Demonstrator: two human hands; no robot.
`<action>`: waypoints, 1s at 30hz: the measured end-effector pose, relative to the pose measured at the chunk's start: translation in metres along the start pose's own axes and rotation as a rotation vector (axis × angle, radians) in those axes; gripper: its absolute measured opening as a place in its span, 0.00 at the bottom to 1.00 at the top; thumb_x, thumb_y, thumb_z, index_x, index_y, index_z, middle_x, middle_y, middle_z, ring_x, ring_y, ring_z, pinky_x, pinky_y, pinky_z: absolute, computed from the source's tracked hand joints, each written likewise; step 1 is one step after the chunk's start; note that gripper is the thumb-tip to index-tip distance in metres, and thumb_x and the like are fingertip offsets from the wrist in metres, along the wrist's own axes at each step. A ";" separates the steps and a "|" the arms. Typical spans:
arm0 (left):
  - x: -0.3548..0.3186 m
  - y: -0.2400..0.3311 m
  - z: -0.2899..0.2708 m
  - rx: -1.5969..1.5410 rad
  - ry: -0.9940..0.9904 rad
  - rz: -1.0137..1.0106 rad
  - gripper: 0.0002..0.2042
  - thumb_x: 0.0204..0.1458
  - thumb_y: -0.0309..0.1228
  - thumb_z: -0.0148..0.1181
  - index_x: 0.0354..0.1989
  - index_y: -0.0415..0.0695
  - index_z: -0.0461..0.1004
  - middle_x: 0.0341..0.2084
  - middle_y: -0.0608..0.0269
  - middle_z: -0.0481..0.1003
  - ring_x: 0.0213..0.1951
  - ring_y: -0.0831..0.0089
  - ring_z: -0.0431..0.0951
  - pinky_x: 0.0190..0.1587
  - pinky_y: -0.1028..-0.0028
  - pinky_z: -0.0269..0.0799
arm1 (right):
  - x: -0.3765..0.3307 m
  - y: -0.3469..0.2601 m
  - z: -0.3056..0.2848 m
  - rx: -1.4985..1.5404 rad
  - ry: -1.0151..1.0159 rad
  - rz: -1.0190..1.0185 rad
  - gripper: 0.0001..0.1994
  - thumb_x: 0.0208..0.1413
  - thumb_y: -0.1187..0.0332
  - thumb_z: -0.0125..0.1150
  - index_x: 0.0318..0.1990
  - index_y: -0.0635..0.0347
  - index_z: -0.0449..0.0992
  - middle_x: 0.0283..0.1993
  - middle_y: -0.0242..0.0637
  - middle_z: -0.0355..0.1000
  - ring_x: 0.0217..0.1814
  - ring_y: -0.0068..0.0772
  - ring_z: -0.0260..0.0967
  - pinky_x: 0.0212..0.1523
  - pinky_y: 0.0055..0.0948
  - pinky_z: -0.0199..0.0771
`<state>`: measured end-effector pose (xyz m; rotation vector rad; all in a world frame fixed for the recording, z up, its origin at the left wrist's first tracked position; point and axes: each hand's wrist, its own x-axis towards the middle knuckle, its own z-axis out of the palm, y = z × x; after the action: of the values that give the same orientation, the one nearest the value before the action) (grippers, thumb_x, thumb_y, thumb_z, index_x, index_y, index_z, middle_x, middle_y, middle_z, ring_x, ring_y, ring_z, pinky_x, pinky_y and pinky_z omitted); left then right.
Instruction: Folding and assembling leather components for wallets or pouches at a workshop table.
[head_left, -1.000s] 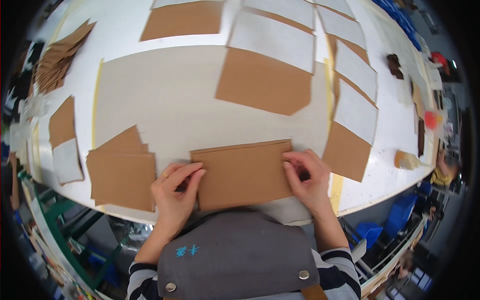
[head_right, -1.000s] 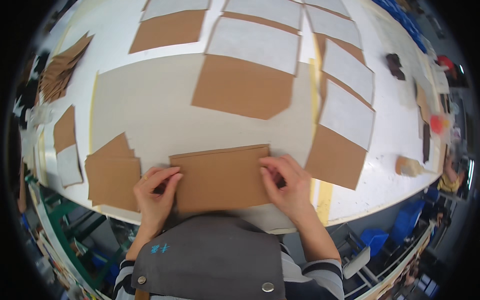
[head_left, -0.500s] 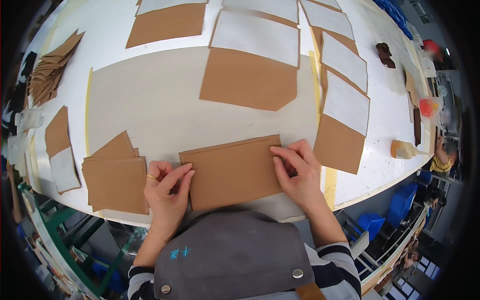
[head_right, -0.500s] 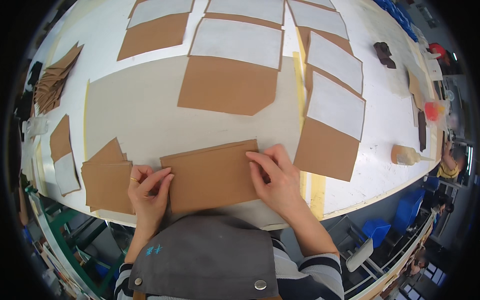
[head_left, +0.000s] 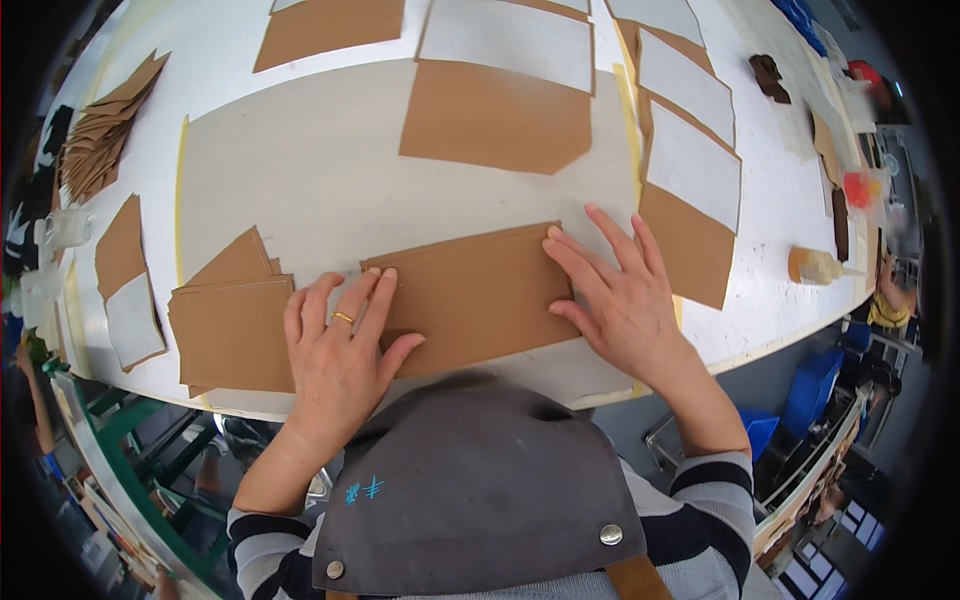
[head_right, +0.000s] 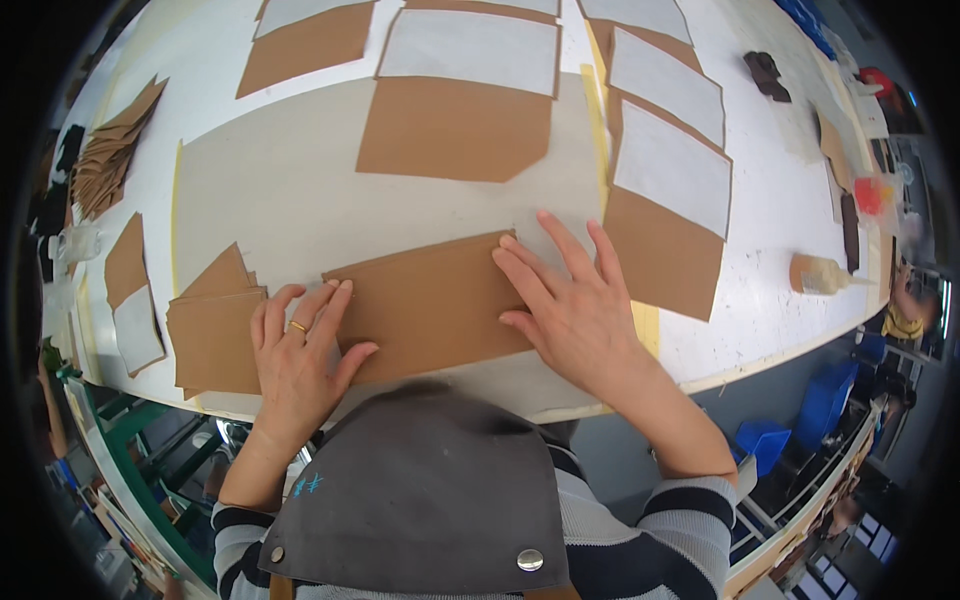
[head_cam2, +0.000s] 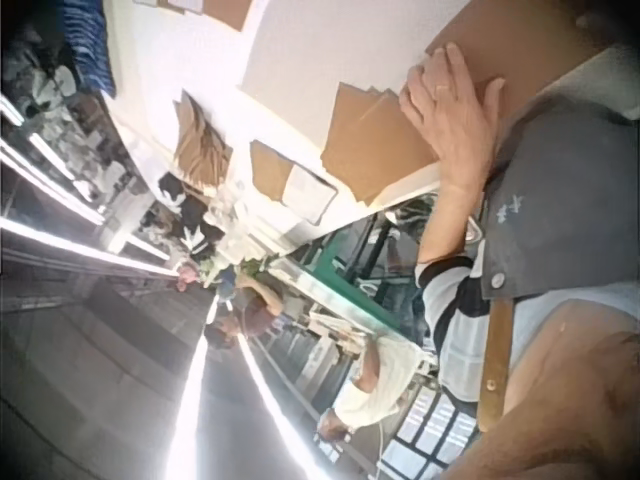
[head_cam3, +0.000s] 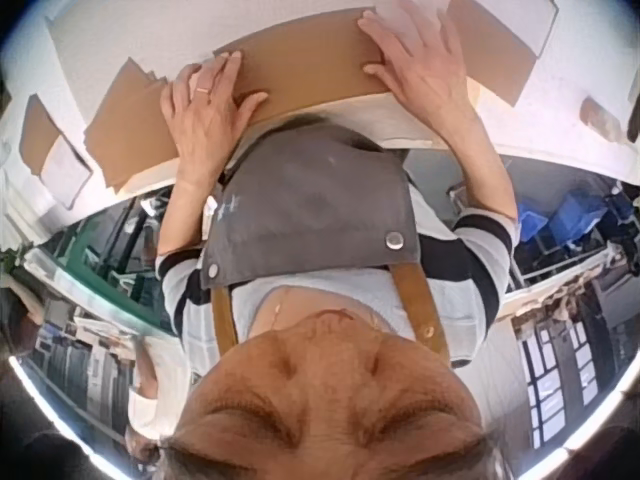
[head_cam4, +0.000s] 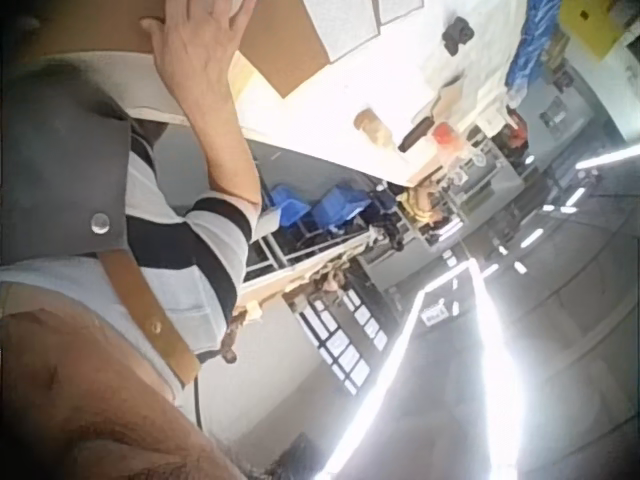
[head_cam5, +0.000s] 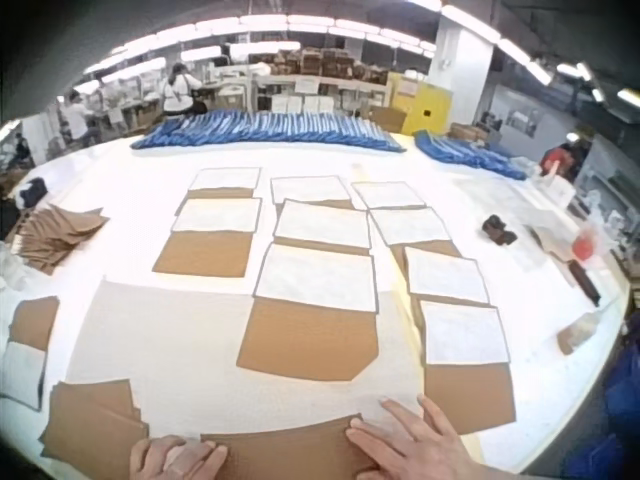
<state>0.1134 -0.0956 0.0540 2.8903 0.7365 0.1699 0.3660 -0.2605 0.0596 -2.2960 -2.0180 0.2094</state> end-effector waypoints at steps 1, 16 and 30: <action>-0.002 -0.002 0.000 0.000 -0.030 0.008 0.34 0.43 0.43 0.73 0.60 0.44 0.73 0.58 0.64 0.72 0.60 0.52 0.66 0.61 0.53 0.59 | -0.002 0.003 0.000 -0.005 -0.008 0.020 0.32 0.49 0.57 0.70 0.63 0.52 0.70 0.69 0.26 0.66 0.78 0.44 0.50 0.74 0.56 0.47; -0.015 -0.026 -0.011 -0.098 -0.218 0.066 0.44 0.39 0.40 0.75 0.69 0.48 0.64 0.70 0.66 0.60 0.73 0.49 0.49 0.72 0.41 0.40 | -0.010 0.023 -0.005 0.229 -0.244 0.023 0.49 0.43 0.61 0.76 0.74 0.39 0.54 0.79 0.17 0.48 0.83 0.44 0.31 0.77 0.64 0.34; 0.084 0.054 0.038 -0.261 -0.163 0.559 0.31 0.59 0.40 0.57 0.70 0.42 0.60 0.72 0.58 0.55 0.73 0.55 0.52 0.73 0.48 0.40 | -0.052 -0.039 0.030 0.151 0.040 0.127 0.46 0.52 0.41 0.62 0.70 0.66 0.58 0.77 0.43 0.50 0.82 0.43 0.38 0.74 0.65 0.32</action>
<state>0.2176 -0.1065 0.0324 2.7329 -0.1258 0.0822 0.3163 -0.3076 0.0387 -2.3160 -1.7737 0.3097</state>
